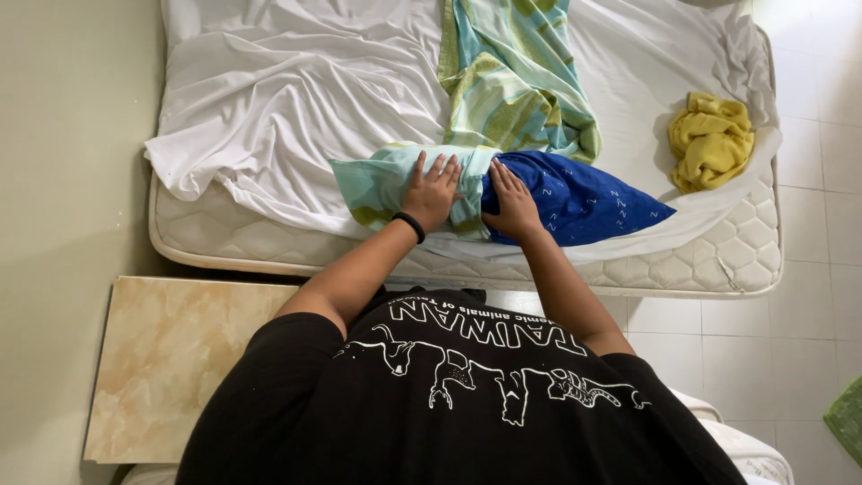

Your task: The person puts a blue pillow into a light green patterned pillowcase on a mattress. They then move to a second mattress and repeat the process with another pillow and pillowcase. Finally, they fold a yellow cloth on the second bed.

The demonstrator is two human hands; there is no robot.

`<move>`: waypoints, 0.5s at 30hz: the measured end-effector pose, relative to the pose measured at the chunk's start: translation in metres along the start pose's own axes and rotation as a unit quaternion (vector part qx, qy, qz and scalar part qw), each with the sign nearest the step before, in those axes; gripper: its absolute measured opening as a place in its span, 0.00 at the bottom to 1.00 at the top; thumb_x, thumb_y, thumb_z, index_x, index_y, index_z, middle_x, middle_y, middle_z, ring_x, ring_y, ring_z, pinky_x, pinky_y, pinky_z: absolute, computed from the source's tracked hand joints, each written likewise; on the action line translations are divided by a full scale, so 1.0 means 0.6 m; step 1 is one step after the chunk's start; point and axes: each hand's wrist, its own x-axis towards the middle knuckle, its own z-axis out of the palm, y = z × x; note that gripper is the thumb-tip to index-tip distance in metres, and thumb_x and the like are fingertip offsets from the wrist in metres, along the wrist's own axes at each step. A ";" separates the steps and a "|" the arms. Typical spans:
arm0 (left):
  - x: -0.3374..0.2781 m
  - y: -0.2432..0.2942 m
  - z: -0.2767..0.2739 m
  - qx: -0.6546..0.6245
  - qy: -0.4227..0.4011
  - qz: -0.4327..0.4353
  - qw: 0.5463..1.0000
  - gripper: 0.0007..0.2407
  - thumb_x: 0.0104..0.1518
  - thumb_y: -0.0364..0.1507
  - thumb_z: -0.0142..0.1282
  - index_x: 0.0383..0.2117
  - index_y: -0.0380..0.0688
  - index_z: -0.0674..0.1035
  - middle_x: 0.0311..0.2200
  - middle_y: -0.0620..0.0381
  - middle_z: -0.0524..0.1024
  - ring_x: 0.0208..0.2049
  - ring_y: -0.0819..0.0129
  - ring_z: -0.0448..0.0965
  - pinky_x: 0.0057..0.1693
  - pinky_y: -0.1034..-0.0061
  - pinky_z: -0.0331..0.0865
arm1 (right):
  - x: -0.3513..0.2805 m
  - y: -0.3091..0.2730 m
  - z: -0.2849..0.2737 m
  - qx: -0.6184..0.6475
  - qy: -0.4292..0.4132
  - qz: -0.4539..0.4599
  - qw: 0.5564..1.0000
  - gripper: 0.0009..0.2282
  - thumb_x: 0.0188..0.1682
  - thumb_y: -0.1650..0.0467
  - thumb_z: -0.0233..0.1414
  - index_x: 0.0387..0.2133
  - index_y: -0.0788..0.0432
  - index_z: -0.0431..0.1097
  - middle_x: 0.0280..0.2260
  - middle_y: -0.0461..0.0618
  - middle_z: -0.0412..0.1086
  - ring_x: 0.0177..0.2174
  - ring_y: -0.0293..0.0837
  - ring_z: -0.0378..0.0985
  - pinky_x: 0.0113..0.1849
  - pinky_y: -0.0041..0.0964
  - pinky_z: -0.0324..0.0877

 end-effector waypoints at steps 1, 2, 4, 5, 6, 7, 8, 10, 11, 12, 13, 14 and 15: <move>0.000 0.001 -0.005 0.011 0.001 -0.005 1.000 0.26 0.66 0.48 0.44 0.64 0.43 0.70 0.66 0.50 0.65 0.68 0.51 0.59 0.72 0.35 0.34 | 0.004 0.002 0.007 -0.069 -0.010 -0.002 0.998 0.46 0.38 0.60 0.59 0.72 0.55 0.44 0.72 0.48 0.43 0.69 0.49 0.46 0.66 0.46 0.47; -0.001 0.001 -0.011 0.022 0.002 -0.009 1.000 0.25 0.67 0.47 0.43 0.64 0.45 0.70 0.66 0.52 0.65 0.69 0.51 0.58 0.72 0.35 0.34 | 0.008 0.004 0.014 -0.137 -0.019 -0.005 0.990 0.44 0.41 0.60 0.58 0.72 0.55 0.44 0.72 0.47 0.43 0.69 0.46 0.46 0.65 0.44 0.48; -0.002 0.002 -0.022 0.014 -0.005 -0.020 1.000 0.25 0.66 0.47 0.44 0.65 0.48 0.68 0.67 0.53 0.63 0.70 0.52 0.56 0.72 0.38 0.34 | 0.029 0.038 0.049 -0.185 0.012 -0.022 0.983 0.39 0.40 0.61 0.60 0.68 0.52 0.53 0.65 0.42 0.54 0.62 0.42 0.55 0.61 0.41 0.52; -0.004 0.005 -0.028 0.002 -0.013 -0.027 1.000 0.25 0.66 0.46 0.45 0.67 0.51 0.67 0.69 0.54 0.61 0.71 0.53 0.54 0.73 0.40 0.34 | 0.038 0.054 0.067 -0.231 0.044 -0.036 0.971 0.34 0.39 0.62 0.61 0.63 0.50 0.62 0.58 0.38 0.65 0.56 0.38 0.64 0.57 0.38 0.56; -0.005 0.004 -0.034 0.004 -0.014 -0.031 0.999 0.25 0.66 0.46 0.45 0.67 0.51 0.67 0.69 0.54 0.61 0.71 0.53 0.54 0.73 0.40 0.34 | 0.052 0.064 0.073 -0.231 0.042 -0.040 0.971 0.34 0.39 0.62 0.61 0.63 0.50 0.62 0.58 0.38 0.65 0.56 0.38 0.64 0.57 0.38 0.56; -0.006 0.005 -0.040 -0.006 -0.010 -0.039 0.999 0.28 0.61 0.47 0.50 0.68 0.53 0.65 0.70 0.54 0.57 0.72 0.53 0.51 0.73 0.42 0.34 | 0.066 0.075 0.079 -0.233 0.145 -0.098 0.957 0.19 0.40 0.62 0.57 0.47 0.48 0.66 0.43 0.37 0.68 0.46 0.39 0.70 0.50 0.39 0.61; -0.007 0.006 -0.046 -0.015 -0.005 -0.046 0.999 0.33 0.57 0.47 0.56 0.69 0.54 0.63 0.72 0.54 0.54 0.73 0.54 0.48 0.74 0.43 0.34 | 0.080 0.084 0.085 -0.230 0.246 -0.155 0.929 0.06 0.41 0.62 0.53 0.30 0.45 0.71 0.28 0.37 0.71 0.35 0.39 0.75 0.44 0.39 0.66; -0.009 -0.006 -0.082 -0.041 0.014 -0.075 0.996 0.35 0.56 0.47 0.57 0.71 0.54 0.60 0.73 0.52 0.52 0.73 0.51 0.49 0.73 0.42 0.37 | 0.118 0.114 0.095 -0.241 0.289 -0.133 0.917 0.06 0.40 0.61 0.52 0.30 0.42 0.70 0.27 0.38 0.71 0.33 0.41 0.75 0.43 0.40 0.68; -0.010 -0.010 -0.100 -0.071 0.033 -0.099 0.992 0.38 0.56 0.48 0.58 0.73 0.54 0.57 0.73 0.49 0.50 0.73 0.48 0.50 0.72 0.40 0.40 | 0.136 0.129 0.099 -0.253 0.331 -0.106 0.903 0.06 0.39 0.60 0.52 0.30 0.39 0.70 0.26 0.38 0.70 0.30 0.42 0.75 0.43 0.42 0.69; -0.021 -0.018 -0.111 -0.069 0.034 -0.104 0.992 0.38 0.56 0.48 0.58 0.73 0.54 0.57 0.73 0.49 0.50 0.73 0.48 0.50 0.72 0.40 0.40 | 0.134 0.112 0.052 -0.252 0.330 -0.111 0.903 0.06 0.39 0.60 0.52 0.30 0.39 0.70 0.26 0.38 0.70 0.30 0.42 0.75 0.43 0.42 0.69; -0.031 -0.027 -0.123 -0.074 0.065 -0.164 0.982 0.40 0.55 0.49 0.61 0.73 0.50 0.56 0.73 0.45 0.50 0.73 0.45 0.49 0.71 0.39 0.42 | 0.134 0.095 0.004 -0.148 0.351 -0.088 0.920 0.02 0.42 0.64 0.51 0.28 0.42 0.69 0.25 0.43 0.70 0.29 0.47 0.76 0.38 0.44 0.69; -0.041 -0.036 -0.135 -0.078 0.095 -0.223 0.967 0.42 0.54 0.50 0.64 0.73 0.47 0.56 0.72 0.40 0.50 0.73 0.43 0.48 0.70 0.37 0.45 | 0.133 0.077 -0.044 -0.042 0.368 -0.064 0.927 0.01 0.45 0.68 0.51 0.26 0.46 0.69 0.24 0.48 0.70 0.29 0.53 0.76 0.34 0.47 0.70; -0.049 -0.046 -0.136 -0.075 0.096 -0.226 0.966 0.42 0.54 0.50 0.64 0.73 0.47 0.56 0.72 0.40 0.50 0.73 0.43 0.48 0.70 0.37 0.45 | 0.131 0.069 -0.083 -0.040 0.368 -0.068 0.927 0.01 0.45 0.68 0.51 0.26 0.46 0.69 0.24 0.48 0.70 0.29 0.53 0.76 0.34 0.47 0.70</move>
